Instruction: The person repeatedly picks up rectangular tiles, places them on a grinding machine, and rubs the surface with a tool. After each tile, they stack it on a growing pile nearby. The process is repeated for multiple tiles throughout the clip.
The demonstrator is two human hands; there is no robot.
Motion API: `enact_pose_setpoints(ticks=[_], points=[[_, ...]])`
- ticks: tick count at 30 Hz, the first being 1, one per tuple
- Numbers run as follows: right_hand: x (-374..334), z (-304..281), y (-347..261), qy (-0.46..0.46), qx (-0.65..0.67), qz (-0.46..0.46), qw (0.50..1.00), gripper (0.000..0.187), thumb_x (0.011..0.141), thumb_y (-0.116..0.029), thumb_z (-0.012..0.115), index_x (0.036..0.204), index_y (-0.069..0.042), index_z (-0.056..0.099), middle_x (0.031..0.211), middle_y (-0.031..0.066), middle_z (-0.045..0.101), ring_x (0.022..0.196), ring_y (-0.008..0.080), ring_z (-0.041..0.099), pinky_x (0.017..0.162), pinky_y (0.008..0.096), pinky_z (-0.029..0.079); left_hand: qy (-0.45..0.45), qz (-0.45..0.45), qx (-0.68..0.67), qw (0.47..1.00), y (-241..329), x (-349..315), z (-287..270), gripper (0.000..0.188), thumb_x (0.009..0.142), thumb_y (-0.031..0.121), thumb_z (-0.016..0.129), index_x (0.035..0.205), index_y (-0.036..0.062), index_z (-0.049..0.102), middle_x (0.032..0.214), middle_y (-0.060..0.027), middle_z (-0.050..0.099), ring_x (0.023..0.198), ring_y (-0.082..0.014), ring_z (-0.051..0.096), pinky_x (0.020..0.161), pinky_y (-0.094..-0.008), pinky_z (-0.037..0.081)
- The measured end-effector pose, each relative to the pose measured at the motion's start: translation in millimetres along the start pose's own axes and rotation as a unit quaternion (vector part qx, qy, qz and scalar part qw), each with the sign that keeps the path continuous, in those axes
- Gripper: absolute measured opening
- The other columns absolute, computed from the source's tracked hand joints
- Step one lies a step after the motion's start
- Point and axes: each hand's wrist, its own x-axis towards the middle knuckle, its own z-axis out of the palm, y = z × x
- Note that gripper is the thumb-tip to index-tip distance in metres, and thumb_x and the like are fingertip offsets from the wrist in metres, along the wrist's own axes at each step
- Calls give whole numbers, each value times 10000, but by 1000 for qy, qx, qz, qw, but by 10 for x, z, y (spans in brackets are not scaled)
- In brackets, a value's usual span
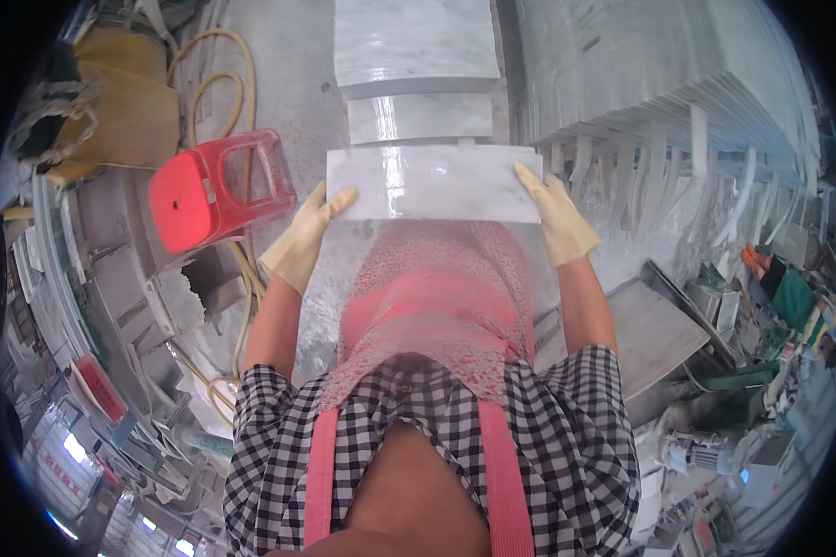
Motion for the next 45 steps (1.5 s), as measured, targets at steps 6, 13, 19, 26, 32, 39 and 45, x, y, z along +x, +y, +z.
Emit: enact_pose_setpoints(ticks=[6,13,19,26,32,39,45], points=[[742,99,-103,-24,-29,50,998,802,872,-379,754,1384,141,421,1358,199,558,1246,228,547,1055,318,407,15,-16,6,1000,-103,888,7,840,869,343,759,1504,-27,351,1455,-184,500,1368,-276,448,1140,-370,314],[1600,374,255,-27,-70,52,996,1049,809,-529,766,1435,179,310,1417,244,491,1329,261,470,1123,339,332,27,-60,1,998,-210,1530,-238,792,880,367,746,1478,-24,406,1426,-166,533,1332,-259,476,1125,-362,326],[1735,364,233,-25,-159,79,984,945,831,-584,717,1346,166,459,1325,223,573,1240,255,540,1060,342,390,59,-71,32,995,-184,1619,-185,736,920,423,673,1459,-23,445,1404,-156,552,1316,-250,487,1119,-347,328],[1933,325,162,-32,-434,38,900,831,890,-659,583,1181,119,613,1162,256,654,1108,295,618,975,368,452,101,-116,76,985,-365,1795,-127,709,951,524,580,1445,27,475,1334,-140,584,1206,-231,561,975,-339,460],[1534,138,-168,-98,-469,0,878,596,961,-586,539,972,-13,703,652,96,689,660,189,689,657,341,530,89,-107,87,986,-427,1741,-45,718,947,563,546,1443,47,480,1317,-128,595,1187,-230,570,925,-348,485],[1283,846,596,-303,-22,256,918,531,971,-388,613,1259,56,569,1117,218,700,951,264,706,848,362,583,66,-127,114,983,-350,1803,-162,759,950,603,520,1435,18,496,1382,-120,571,1256,-227,550,959,-351,507],[1410,1109,886,-245,122,231,934,426,1018,-265,494,1153,112,640,1111,195,711,984,257,711,897,346,576,-4,-50,402,914,-225,1866,-567,766,891,673,509,1248,7,637,1192,-171,672,954,-258,671,884,-406,486]])
